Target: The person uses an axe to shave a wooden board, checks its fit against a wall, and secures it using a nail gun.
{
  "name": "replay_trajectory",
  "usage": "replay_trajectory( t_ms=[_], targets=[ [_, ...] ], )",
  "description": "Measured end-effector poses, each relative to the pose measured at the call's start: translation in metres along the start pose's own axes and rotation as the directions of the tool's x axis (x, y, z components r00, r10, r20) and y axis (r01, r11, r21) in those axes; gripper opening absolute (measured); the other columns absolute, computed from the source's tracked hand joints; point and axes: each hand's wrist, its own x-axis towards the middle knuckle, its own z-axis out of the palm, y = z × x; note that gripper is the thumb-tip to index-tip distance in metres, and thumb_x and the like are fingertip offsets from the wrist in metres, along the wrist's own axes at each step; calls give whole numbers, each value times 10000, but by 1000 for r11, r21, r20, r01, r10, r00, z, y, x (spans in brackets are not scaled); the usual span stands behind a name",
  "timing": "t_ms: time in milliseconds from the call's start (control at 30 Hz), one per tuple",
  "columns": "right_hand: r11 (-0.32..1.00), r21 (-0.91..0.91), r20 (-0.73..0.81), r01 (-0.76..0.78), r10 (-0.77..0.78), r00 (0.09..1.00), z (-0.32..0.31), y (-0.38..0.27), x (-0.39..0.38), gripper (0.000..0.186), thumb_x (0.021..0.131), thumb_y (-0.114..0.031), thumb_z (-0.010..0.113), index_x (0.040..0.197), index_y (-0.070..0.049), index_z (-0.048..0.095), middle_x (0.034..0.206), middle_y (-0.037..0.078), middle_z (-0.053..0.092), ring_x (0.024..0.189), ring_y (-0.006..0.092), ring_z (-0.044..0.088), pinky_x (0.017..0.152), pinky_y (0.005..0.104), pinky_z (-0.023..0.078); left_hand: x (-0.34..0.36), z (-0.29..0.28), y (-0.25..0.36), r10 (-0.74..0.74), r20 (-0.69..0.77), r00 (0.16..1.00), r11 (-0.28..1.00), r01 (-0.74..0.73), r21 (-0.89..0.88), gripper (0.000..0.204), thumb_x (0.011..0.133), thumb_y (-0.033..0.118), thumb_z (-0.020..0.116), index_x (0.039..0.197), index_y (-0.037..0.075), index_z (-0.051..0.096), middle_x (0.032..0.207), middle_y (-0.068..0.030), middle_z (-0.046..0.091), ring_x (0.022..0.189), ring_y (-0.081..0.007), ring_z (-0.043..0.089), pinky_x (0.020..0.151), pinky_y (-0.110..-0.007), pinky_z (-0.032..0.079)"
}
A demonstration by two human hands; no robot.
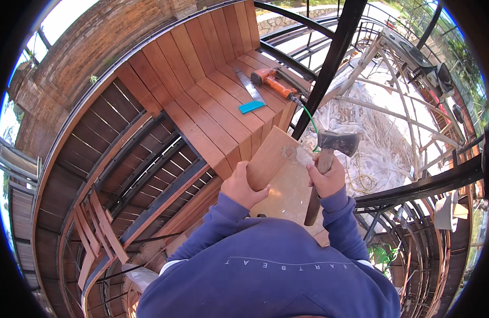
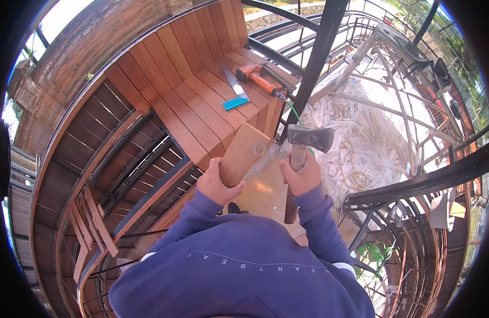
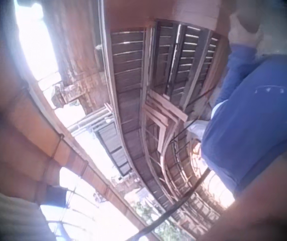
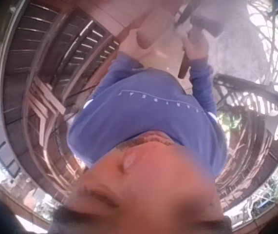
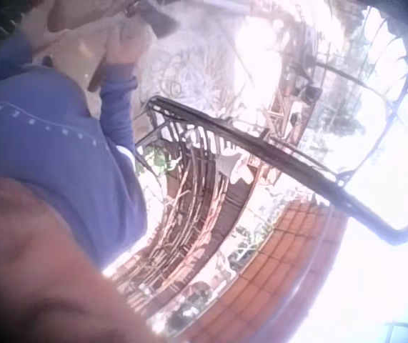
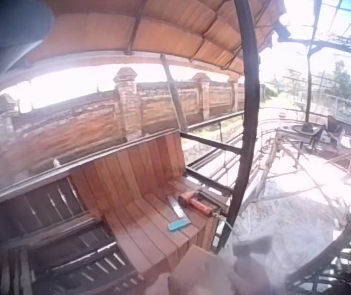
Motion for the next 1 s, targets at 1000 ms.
replay_trajectory(
  t_ms=[1000],
  targets=[
    [344,-534,546,773,-558,625,217,82,349,431,829,-262,704,1200,-65,603,1160,175,600,1090,377,550,927,464,454,-14,-37,-60,-472,-704,530,745,667,3,775,664,225,807,1337,40,470,1170,-201,615,1066,-350,622,911,-401,510]
  ],
)
